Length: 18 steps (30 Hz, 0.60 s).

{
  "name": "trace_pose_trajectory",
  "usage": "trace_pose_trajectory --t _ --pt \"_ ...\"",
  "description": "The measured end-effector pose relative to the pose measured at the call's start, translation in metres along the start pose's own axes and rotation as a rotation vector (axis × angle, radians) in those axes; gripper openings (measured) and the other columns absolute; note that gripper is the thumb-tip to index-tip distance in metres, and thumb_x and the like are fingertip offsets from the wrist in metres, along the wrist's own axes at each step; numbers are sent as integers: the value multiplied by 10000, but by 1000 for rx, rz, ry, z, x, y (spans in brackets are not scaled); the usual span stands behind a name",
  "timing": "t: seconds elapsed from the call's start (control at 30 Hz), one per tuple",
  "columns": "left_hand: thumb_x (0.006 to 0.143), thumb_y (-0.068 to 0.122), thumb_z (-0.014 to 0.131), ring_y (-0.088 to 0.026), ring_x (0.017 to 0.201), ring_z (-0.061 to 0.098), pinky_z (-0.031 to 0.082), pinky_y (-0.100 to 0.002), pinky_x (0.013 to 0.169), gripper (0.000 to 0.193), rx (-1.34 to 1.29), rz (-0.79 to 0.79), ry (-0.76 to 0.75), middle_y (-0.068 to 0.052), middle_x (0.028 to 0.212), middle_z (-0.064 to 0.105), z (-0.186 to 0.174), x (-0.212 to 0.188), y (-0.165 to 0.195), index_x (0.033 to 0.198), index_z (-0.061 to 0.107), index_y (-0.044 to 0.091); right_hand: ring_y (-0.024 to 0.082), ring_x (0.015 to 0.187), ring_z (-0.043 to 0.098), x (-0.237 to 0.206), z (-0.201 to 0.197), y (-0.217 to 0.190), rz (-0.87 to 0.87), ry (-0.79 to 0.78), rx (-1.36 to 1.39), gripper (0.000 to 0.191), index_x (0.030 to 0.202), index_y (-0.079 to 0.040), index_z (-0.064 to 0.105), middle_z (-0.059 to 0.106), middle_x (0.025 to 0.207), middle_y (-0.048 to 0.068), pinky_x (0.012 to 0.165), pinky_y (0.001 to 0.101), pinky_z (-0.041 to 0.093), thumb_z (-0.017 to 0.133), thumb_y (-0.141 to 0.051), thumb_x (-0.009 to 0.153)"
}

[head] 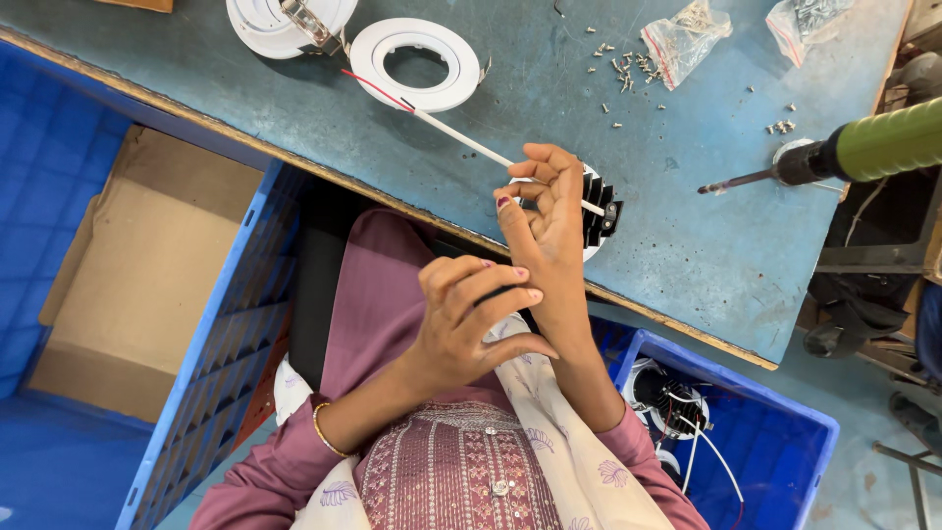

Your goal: The person assembles LED downlight fixtures at a workbench. They insert the LED module and wiring into a black heat-sink housing, fit the housing into a white trim ring, and use a green electric screwdriver to drive screws and secure the parts, placing each finished fixture into a blue crate.

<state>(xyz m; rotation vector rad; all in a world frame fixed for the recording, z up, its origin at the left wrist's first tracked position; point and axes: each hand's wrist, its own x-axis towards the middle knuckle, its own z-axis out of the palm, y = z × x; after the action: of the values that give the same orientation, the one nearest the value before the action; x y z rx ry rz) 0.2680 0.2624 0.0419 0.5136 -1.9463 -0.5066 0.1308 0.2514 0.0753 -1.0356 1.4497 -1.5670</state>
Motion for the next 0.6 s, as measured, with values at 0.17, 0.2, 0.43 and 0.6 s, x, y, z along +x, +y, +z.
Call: trace_pose_trajectory --t 0.17,0.2,0.43,0.6 --pt "793 385 908 -197 1140 518 392 -401 985 492 -5 32 -28 76 1308 591 2 -8 5 1187 663 220 151 1066 592 5 -1 1 -4 9 -21 518 1442 -41 382 505 1250 115 893 246 525 575 42 968" --pt "806 354 916 -184 1128 518 392 -395 979 464 -24 63 -46 90 1291 592 3 -9 6 1175 665 229 152 1067 590 5 -1 1 -2 8 -18 521 1444 -40 383 506 1252 116 894 248 523 576 41 966" --pt "816 446 882 -249 1179 498 384 -428 1026 578 -31 9 -6 15 1326 551 4 -2 6 1258 638 164 154 1085 584 1 -2 -6 26 11 89 517 1450 -36 392 511 1265 119 910 264 524 570 26 969" --pt "805 438 880 -221 1173 516 371 -407 1009 563 -22 3 -44 42 1338 589 0 0 6 1243 655 164 166 1064 625 5 -4 -2 15 46 45 487 1436 -36 403 539 1246 119 851 272 547 567 8 979"
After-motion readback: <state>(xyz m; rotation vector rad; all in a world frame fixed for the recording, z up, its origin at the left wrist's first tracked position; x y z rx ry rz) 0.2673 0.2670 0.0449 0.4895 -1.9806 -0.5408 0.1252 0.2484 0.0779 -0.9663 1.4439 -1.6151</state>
